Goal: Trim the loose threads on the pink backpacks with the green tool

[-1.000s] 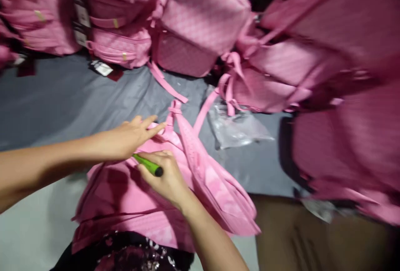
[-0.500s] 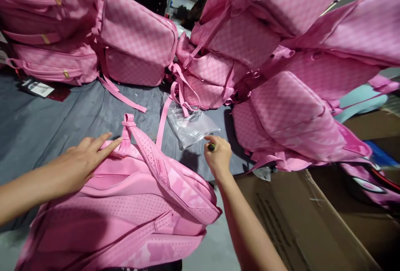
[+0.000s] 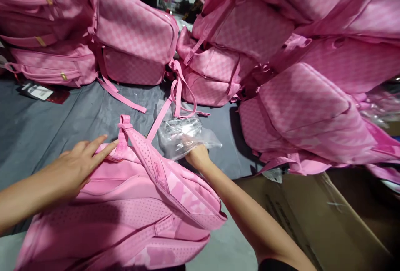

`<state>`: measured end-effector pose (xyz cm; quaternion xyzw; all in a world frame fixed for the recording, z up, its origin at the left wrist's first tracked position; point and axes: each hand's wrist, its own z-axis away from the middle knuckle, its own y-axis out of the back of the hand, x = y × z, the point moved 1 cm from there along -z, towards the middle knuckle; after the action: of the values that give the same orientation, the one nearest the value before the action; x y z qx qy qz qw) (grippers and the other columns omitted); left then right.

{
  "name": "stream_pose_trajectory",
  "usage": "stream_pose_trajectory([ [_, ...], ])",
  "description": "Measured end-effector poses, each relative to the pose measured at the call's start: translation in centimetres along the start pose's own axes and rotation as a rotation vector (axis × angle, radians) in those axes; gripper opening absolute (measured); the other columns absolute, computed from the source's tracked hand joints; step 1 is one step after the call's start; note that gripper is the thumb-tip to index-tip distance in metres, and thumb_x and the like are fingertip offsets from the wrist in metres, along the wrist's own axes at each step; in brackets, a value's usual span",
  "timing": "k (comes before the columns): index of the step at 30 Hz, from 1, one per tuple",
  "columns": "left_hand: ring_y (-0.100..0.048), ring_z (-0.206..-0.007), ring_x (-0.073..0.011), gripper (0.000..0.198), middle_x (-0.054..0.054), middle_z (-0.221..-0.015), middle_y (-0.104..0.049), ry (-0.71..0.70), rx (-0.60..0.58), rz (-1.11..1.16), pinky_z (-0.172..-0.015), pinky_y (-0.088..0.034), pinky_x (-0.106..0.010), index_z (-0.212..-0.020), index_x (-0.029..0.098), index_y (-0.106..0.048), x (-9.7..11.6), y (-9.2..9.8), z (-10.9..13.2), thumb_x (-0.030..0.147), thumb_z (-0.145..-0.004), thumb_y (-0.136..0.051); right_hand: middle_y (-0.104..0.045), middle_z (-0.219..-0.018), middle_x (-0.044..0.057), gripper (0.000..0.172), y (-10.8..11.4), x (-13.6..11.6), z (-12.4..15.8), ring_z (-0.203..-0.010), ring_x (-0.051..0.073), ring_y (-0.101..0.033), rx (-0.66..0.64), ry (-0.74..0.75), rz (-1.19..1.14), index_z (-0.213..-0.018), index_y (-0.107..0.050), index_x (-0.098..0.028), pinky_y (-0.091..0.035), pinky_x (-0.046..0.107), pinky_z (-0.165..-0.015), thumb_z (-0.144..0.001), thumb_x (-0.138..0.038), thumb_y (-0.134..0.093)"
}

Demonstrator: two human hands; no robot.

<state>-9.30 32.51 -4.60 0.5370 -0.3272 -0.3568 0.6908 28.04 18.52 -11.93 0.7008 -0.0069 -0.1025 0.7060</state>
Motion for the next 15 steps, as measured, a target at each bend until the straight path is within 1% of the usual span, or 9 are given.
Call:
stream_pose_trajectory([
  [2, -0.052, -0.125, -0.0368, 0.089, -0.012, -0.164, -0.025, -0.003, 0.0, -0.014, -0.093, -0.05, -0.048, -0.16, 0.037, -0.006, -0.1, -0.1, -0.2, 0.008, -0.084, -0.042, -0.046, -0.152, 0.021, 0.057, 0.1, 0.3, -0.9, -0.137, 0.035, -0.047, 0.05, -0.05, 0.022, -0.144, -0.05, -0.014, -0.043, 0.051, -0.108, -0.087, -0.008, -0.055],
  [4, -0.052, -0.126, -0.0364, 0.091, -0.011, -0.164, -0.025, 0.001, 0.001, -0.003, -0.097, -0.048, -0.049, -0.159, 0.038, -0.006, -0.1, -0.1, -0.2, 0.009, -0.082, -0.045, -0.035, -0.157, 0.025, 0.06, 0.1, 0.3, -2.0, -0.146, 0.04, -0.033, 0.111, -0.049, 0.041, -0.147, -0.046, -0.011, -0.034, 0.059, -0.113, -0.089, -0.017, -0.061],
  [5, -0.051, -0.127, -0.0371, 0.092, -0.01, -0.164, -0.024, 0.003, -0.001, 0.009, -0.099, -0.048, -0.049, -0.16, 0.038, -0.007, -0.1, -0.1, -0.1, 0.01, -0.081, -0.047, -0.034, -0.158, 0.024, 0.06, 0.0, 0.1, -2.4, -0.148, 0.041, -0.028, 0.135, -0.028, 0.047, -0.147, -0.046, -0.012, -0.031, 0.061, -0.114, -0.09, -0.02, -0.064],
  [6, -0.05, -0.128, -0.0381, 0.094, -0.01, -0.165, -0.023, 0.004, -0.007, 0.019, -0.099, -0.047, -0.05, -0.16, 0.037, -0.007, 0.0, 0.0, 0.0, 0.012, -0.08, -0.05, -0.035, -0.158, 0.022, 0.059, 0.1, -0.3, -2.7, -0.149, 0.04, -0.027, 0.146, 0.007, 0.047, -0.146, -0.048, -0.015, -0.03, 0.06, -0.115, -0.089, -0.021, -0.065],
  [7, -0.05, -0.129, -0.0389, 0.096, -0.01, -0.166, -0.021, 0.004, -0.015, 0.026, -0.1, -0.047, -0.051, -0.16, 0.036, -0.007, 0.0, 0.0, 0.0, 0.013, -0.079, -0.052, -0.038, -0.158, 0.019, 0.057, 0.1, -0.6, -2.9, -0.148, 0.037, -0.03, 0.14, 0.045, 0.044, -0.144, -0.051, -0.018, -0.033, 0.056, -0.115, -0.089, -0.018, -0.066],
  [9, -0.049, -0.129, -0.039, 0.099, -0.011, -0.166, -0.019, 0.005, -0.031, 0.029, -0.1, -0.047, -0.051, -0.16, 0.036, -0.006, 0.1, 0.2, 0.1, 0.013, -0.076, -0.054, -0.046, -0.153, 0.015, 0.052, 0.5, -1.2, -3.1, -0.141, 0.03, -0.044, 0.093, 0.09, 0.031, -0.141, -0.056, -0.021, -0.043, 0.041, -0.109, -0.09, -0.009, -0.061],
  [11, -0.049, -0.13, -0.0373, 0.101, -0.011, -0.166, -0.018, 0.009, -0.042, 0.019, -0.1, -0.047, -0.05, -0.16, 0.037, -0.004, 0.2, 0.4, 0.0, 0.011, -0.076, -0.054, -0.054, -0.147, 0.016, 0.048, 1.1, -1.7, -3.2, -0.132, 0.026, -0.055, 0.051, 0.085, 0.028, -0.14, -0.057, -0.017, -0.049, 0.03, -0.097, -0.093, -0.007, -0.055],
  [13, -0.048, -0.129, -0.0363, 0.102, -0.012, -0.166, -0.017, 0.004, -0.048, 0.005, -0.1, -0.047, -0.05, -0.159, 0.037, 0.0, 0.3, 0.6, 0.0, 0.01, -0.076, -0.053, -0.054, -0.145, 0.018, 0.047, 1.6, -1.9, -3.7, -0.131, 0.027, -0.055, 0.026, 0.061, 0.034, -0.142, -0.054, -0.013, -0.049, 0.028, -0.091, -0.095, -0.01, -0.054],
  [15, -0.048, -0.128, -0.0362, 0.103, -0.014, -0.165, -0.017, -0.007, -0.051, -0.004, -0.1, -0.047, -0.05, -0.159, 0.036, 0.003, 0.4, 0.7, 0.1, 0.01, -0.077, -0.053, -0.05, -0.149, 0.017, 0.048, 1.9, -2.2, -4.3, -0.138, 0.026, -0.047, 0.001, 0.057, 0.04, -0.144, -0.052, -0.014, -0.046, 0.027, -0.095, -0.096, -0.012, -0.055],
])
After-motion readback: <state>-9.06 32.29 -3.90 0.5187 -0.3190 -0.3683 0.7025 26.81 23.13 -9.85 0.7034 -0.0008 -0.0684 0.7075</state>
